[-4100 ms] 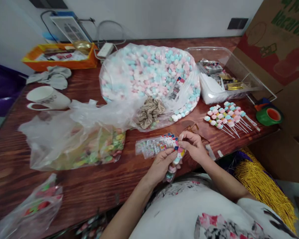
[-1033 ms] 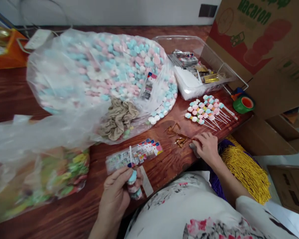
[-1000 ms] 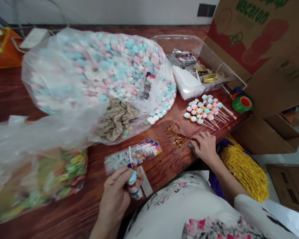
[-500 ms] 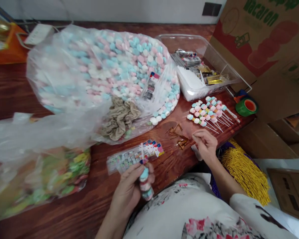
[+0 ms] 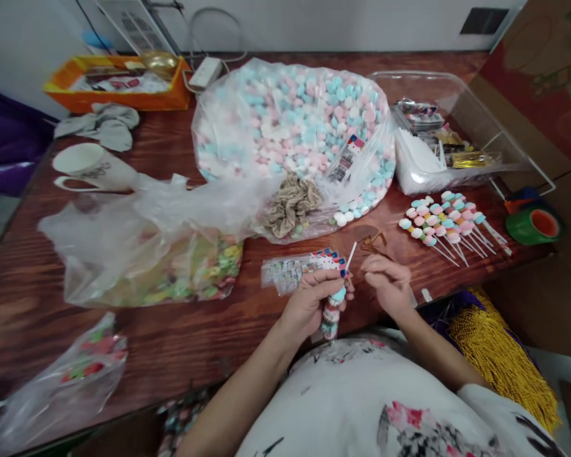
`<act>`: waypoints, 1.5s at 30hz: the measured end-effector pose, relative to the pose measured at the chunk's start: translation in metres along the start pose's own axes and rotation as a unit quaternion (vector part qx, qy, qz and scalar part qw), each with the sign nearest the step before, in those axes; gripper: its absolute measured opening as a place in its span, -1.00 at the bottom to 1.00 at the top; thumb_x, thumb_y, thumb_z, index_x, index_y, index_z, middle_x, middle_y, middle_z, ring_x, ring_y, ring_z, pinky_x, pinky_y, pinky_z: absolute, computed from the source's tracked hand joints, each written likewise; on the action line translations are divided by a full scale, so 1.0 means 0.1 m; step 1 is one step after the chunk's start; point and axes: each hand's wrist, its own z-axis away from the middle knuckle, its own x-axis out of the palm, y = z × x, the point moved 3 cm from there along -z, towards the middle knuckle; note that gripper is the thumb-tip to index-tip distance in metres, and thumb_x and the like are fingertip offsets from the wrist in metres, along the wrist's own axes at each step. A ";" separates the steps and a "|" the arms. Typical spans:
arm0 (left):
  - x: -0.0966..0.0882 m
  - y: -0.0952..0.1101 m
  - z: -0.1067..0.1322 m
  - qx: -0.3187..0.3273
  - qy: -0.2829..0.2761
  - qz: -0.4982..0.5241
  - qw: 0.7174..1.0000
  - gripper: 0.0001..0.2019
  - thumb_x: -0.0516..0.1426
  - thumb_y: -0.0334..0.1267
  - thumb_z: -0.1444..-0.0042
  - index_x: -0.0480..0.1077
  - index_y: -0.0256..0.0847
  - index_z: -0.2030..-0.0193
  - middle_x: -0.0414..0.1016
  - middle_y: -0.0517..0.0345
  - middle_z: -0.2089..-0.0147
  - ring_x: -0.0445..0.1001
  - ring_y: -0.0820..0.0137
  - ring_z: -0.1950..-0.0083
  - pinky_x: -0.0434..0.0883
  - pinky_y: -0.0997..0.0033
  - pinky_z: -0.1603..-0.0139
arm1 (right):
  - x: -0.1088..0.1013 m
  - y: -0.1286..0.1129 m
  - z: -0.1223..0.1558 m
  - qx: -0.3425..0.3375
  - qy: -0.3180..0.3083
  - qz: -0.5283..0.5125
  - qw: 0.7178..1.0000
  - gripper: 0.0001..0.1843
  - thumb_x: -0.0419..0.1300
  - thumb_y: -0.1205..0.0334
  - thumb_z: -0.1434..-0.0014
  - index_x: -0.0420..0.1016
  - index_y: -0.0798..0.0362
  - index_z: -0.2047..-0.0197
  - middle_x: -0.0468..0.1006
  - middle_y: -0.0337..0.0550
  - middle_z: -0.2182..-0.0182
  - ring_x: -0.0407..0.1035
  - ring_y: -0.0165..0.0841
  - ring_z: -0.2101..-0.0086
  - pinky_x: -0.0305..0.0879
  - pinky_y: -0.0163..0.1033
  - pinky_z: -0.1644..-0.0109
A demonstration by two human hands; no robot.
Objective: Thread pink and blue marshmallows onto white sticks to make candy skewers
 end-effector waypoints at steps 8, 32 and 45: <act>-0.22 0.03 0.13 0.235 0.059 -0.248 0.938 -0.94 0.30 -0.27 0.05 0.58 -0.18 0.42 0.55 0.14 0.38 0.47 0.44 0.33 0.43 0.45 0.28 | -0.17 -0.14 -0.15 0.090 -0.103 0.101 0.985 -0.85 0.18 0.22 -0.22 0.60 -0.05 0.23 0.56 -0.17 0.27 0.41 -0.33 0.19 0.31 -0.19 0.09; -0.34 -0.17 0.24 0.136 0.171 -0.167 0.961 -0.69 0.30 -0.08 0.06 0.60 -0.23 0.23 0.53 0.15 0.43 0.39 0.52 0.51 0.32 0.55 0.54 | 0.05 -0.19 -0.09 0.116 -0.081 0.113 0.984 -0.92 0.23 0.26 -0.15 0.57 -0.06 0.28 0.51 -0.27 0.43 0.35 -0.41 0.40 0.31 -0.27 0.28; -0.31 -0.18 0.17 0.218 0.138 -0.179 0.949 -0.89 0.25 -0.23 0.03 0.59 -0.21 0.41 0.54 0.22 0.45 0.42 0.49 0.41 0.43 0.47 0.28 | 0.46 -0.17 0.06 -0.036 -0.192 0.223 0.955 -0.76 0.12 0.40 -0.20 0.58 -0.04 0.20 0.52 -0.19 0.43 0.36 -0.36 0.36 0.32 -0.20 0.23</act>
